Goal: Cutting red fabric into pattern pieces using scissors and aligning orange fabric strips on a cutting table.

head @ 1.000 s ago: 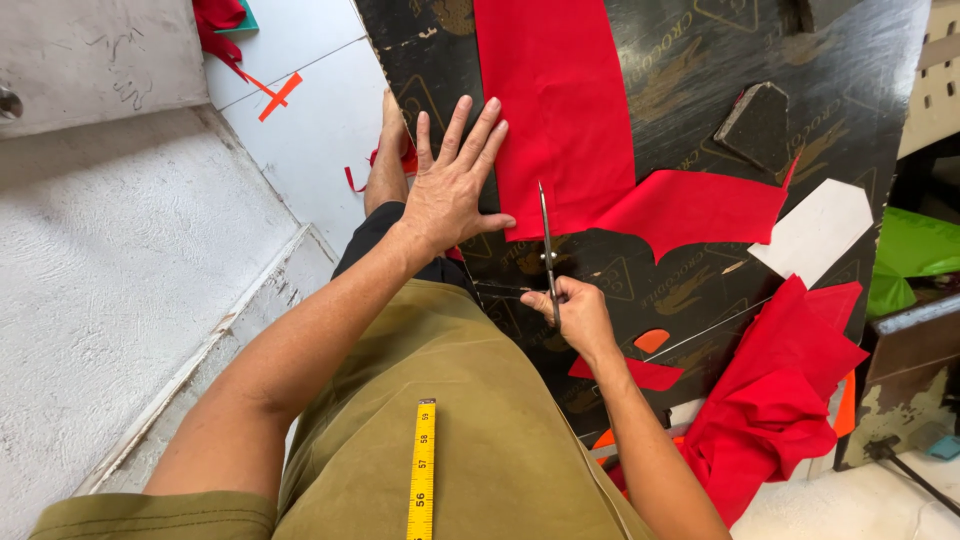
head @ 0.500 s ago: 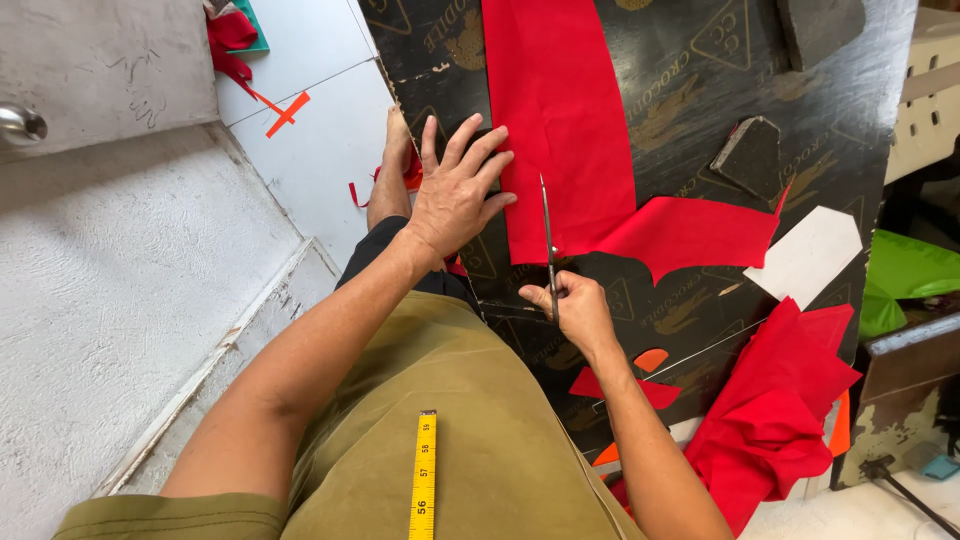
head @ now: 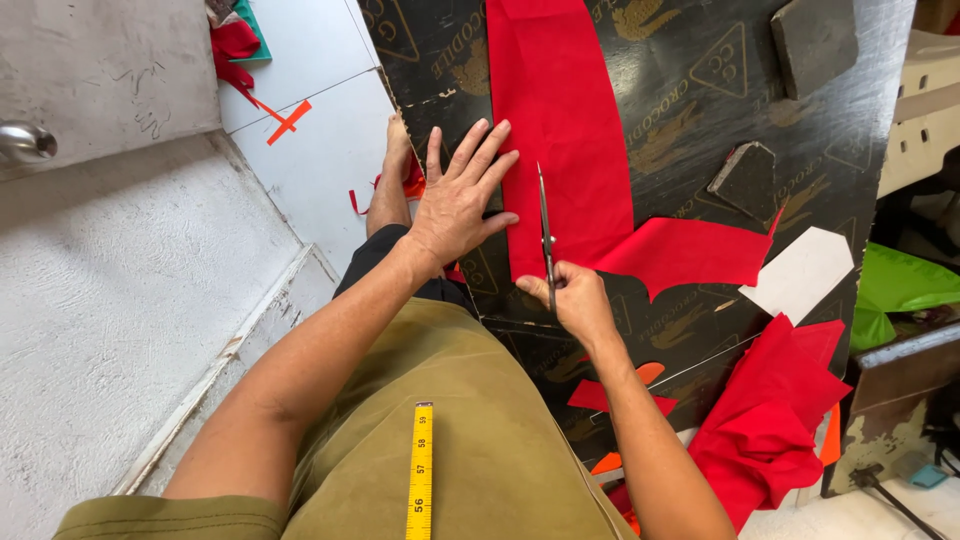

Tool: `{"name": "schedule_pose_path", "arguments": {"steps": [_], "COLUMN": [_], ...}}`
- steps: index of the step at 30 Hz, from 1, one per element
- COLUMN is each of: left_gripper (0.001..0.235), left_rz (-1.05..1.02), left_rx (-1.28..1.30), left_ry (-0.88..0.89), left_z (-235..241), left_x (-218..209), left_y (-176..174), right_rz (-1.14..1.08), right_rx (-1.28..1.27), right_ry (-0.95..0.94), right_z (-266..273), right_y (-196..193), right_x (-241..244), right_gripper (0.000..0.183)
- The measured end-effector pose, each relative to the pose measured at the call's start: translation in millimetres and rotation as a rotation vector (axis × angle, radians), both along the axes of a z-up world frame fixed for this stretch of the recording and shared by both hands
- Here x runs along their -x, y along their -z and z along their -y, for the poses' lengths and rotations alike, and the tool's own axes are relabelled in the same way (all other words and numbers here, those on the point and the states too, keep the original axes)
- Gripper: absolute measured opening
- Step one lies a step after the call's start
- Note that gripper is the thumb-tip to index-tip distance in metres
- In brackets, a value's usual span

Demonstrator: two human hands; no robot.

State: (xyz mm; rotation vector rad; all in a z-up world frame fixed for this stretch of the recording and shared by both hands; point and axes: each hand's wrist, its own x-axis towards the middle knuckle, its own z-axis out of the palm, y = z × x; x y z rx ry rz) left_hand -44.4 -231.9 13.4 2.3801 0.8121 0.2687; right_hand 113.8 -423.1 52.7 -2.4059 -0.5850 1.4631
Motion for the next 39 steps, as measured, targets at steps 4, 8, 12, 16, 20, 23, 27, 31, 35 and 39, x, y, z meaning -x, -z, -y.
{"name": "schedule_pose_path", "arguments": {"steps": [4,8,12,16,20,23,27,31,35,39], "left_gripper": [0.093,0.095,0.096,0.094,0.096,0.097,0.094,0.094,0.042,0.047], "left_rz": [-0.009,-0.021,-0.022,-0.005,0.002,0.002,0.013,0.032,0.237,0.093], "left_rx": [0.008,0.016,0.019,0.004,-0.009,-0.017,-0.017,-0.029,-0.156,-0.138], "left_ry": [-0.003,-0.007,-0.001,0.004,0.003,0.002,0.004,-0.002,-0.062,0.039], "left_z": [-2.0,-3.6,-3.9,-5.2,-5.1,-5.5,-6.0,-11.5,-33.6,-68.4], "left_x": [-0.5,-0.3,0.0,-0.4,0.1,0.8,-0.5,-3.3,-18.7,-16.0], "left_y": [-2.1,-1.2,-1.3,-0.7,1.1,0.7,-0.8,9.3,27.7,-4.5], "right_rz": [-0.006,0.003,0.019,0.028,0.025,0.025,0.033,-0.025,-0.164,-0.357], "right_rx": [-0.015,-0.045,-0.026,-0.015,-0.043,-0.038,-0.028,-0.086,-0.166,0.067], "right_ry": [-0.007,0.032,0.0,-0.002,0.043,0.04,0.022,0.048,0.038,-0.233], "right_z": [-21.0,-18.7,-30.5,-50.6,-51.7,-56.8,-62.5,-67.6,-63.4,-78.4], "right_y": [-1.4,7.5,-0.7,-0.6,1.6,0.3,5.3,3.8,-3.9,-32.4], "right_x": [-2.2,-1.9,-3.3,-3.3,0.7,0.3,-6.1,-7.0,-27.1,-79.8], "right_gripper": [0.048,0.046,0.045,0.046,0.045,0.045,0.046,0.046,0.04,0.026]}}
